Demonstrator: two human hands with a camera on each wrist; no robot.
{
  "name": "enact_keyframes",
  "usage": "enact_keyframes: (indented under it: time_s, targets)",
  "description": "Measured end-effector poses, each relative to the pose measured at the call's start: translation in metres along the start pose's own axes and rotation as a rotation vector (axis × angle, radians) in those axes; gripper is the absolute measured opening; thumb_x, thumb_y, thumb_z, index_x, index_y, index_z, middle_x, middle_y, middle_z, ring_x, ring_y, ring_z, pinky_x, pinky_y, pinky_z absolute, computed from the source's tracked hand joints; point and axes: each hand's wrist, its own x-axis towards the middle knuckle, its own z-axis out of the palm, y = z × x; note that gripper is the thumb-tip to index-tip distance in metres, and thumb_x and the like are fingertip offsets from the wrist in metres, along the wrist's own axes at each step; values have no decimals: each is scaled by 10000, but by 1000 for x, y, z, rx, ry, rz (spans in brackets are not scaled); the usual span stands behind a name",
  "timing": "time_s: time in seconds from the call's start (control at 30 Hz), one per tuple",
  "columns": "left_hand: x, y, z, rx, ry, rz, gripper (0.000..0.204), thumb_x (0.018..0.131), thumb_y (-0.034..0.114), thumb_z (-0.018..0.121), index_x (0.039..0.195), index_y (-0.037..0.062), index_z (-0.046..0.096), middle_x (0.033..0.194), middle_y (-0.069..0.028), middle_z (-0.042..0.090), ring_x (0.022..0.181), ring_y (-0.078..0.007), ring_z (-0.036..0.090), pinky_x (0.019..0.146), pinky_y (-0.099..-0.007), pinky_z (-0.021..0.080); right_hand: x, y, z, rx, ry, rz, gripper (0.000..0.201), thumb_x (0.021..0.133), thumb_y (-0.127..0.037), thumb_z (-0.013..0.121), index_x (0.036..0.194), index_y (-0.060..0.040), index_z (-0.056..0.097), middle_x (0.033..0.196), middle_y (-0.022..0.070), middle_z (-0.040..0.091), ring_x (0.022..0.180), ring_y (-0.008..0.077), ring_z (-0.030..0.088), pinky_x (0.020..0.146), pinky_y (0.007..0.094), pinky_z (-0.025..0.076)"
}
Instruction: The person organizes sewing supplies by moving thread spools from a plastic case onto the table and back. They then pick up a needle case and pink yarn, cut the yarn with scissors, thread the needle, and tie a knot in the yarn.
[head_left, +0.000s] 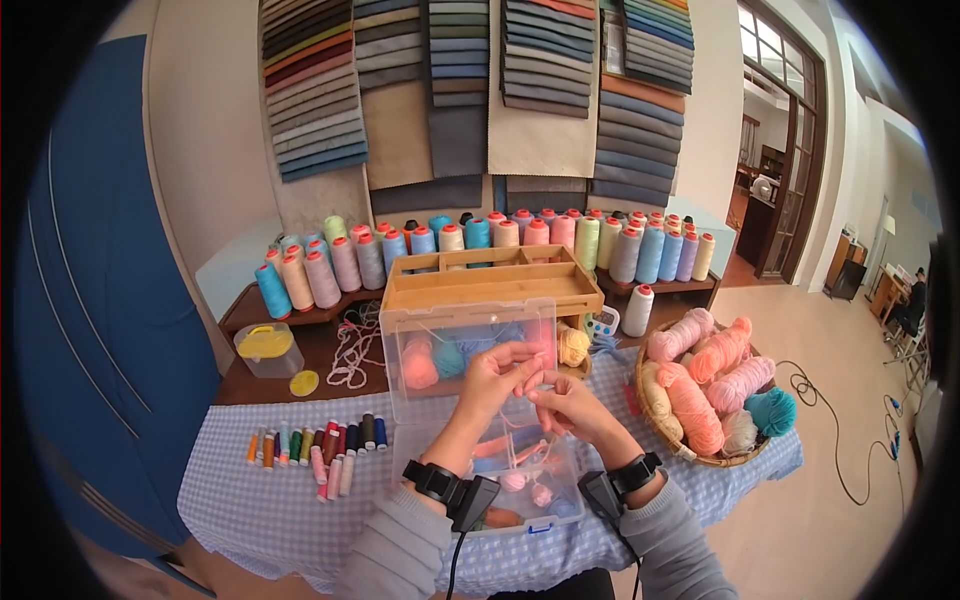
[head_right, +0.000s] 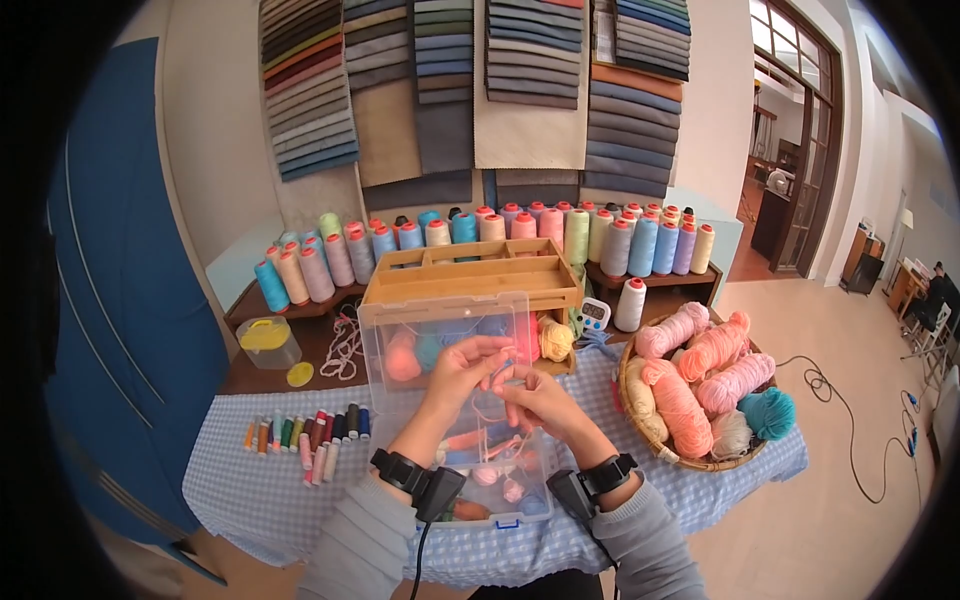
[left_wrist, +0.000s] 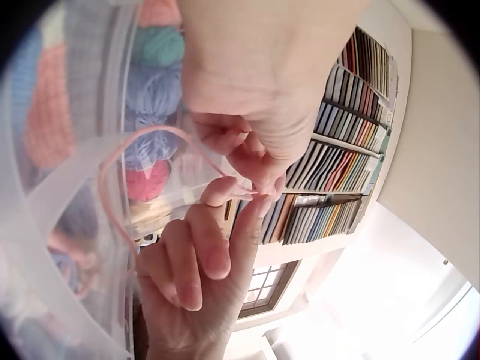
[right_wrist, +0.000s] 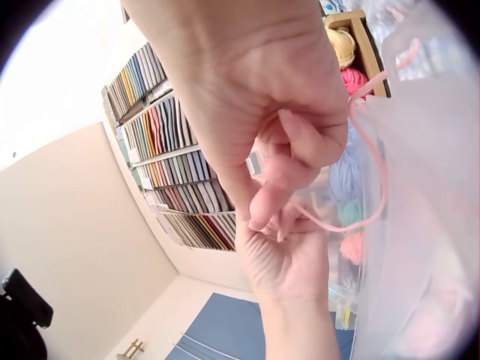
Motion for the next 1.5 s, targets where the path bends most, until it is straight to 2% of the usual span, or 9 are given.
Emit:
enact_keyframes:
  time_s: [0.13, 0.3, 0.5, 0.63, 0.7, 1.03, 1.23, 1.3, 1.5]
  targets:
    - [1, -2, 1, -12, -17, 12, 197, 822, 111, 614, 993, 14, 617, 913, -52, 646, 561, -24, 458, 492, -162, 357, 5, 9, -2, 23, 30, -89, 145, 861, -216, 577, 843, -98, 495, 495, -34, 450, 361, 33, 372, 339, 153, 241]
    - [-2, 10, 8, -31, 43, -22, 310, 816, 115, 619, 1106, 28, 555, 874, -57, 633, 531, -18, 430, 459, -148, 324, 4, 8, 2, 128, 144, -201, 140, 870, -213, 565, 932, -98, 516, 494, -70, 385, 364, 12, 308, 345, 161, 206]
    - [-3, 7, 10, -47, 45, -27, 462, 816, 117, 619, 1233, 50, 433, 885, -62, 616, 507, -14, 401, 448, -144, 317, 1, 4, 3, 78, 106, -193, 138, 887, -225, 534, 880, -95, 490, 518, -85, 358, 382, -4, 267, 357, 163, 184]
    - [-2, 6, 8, -28, 29, -41, 481, 817, 125, 619, 1247, 57, 414, 898, -62, 613, 516, -10, 402, 456, -142, 317, 3, 4, 4, 158, 130, -207, 135, 891, -215, 523, 854, -88, 496, 527, -88, 344, 391, -1, 258, 364, 165, 183]
    - [-2, 7, 7, -72, 30, -53, 471, 826, 147, 612, 1247, 67, 416, 907, -70, 618, 520, -8, 407, 465, -142, 315, 4, 11, -1, 112, 43, -184, 121, 885, -187, 523, 826, -86, 494, 527, -84, 341, 395, 7, 259, 366, 173, 181]
    - [-4, 13, 5, -141, 97, -49, 443, 854, 167, 573, 1258, 96, 407, 956, -80, 624, 516, -11, 433, 479, -144, 313, 5, 13, -2, -2, -19, -75, 127, 876, -187, 534, 817, -90, 476, 497, -83, 335, 391, 9, 265, 366, 178, 173]
    - [-4, 15, 9, -181, 0, 3, 452, 863, 164, 562, 1274, 87, 390, 950, -90, 625, 530, -20, 461, 504, -149, 356, -1, 4, 7, 1, 95, -118, 145, 880, -213, 539, 881, -74, 496, 495, -99, 304, 385, 8, 242, 368, 178, 166]
    - [-6, 18, 11, -51, -95, -9, 461, 861, 141, 568, 1275, 67, 379, 936, -120, 629, 515, -50, 466, 497, -173, 392, 2, 9, 2, 87, 106, -139, 274, 872, -218, 561, 1091, -67, 498, 572, -80, 416, 408, 1, 283, 371, 166, 177]
    - [-5, 16, 10, -24, -97, 1, 431, 871, 139, 548, 1266, 66, 393, 876, -98, 628, 503, -61, 462, 485, -169, 376, 3, 7, 1, 138, 135, -228, 292, 869, -191, 565, 1125, -60, 511, 638, -83, 451, 421, -7, 279, 373, 168, 181]
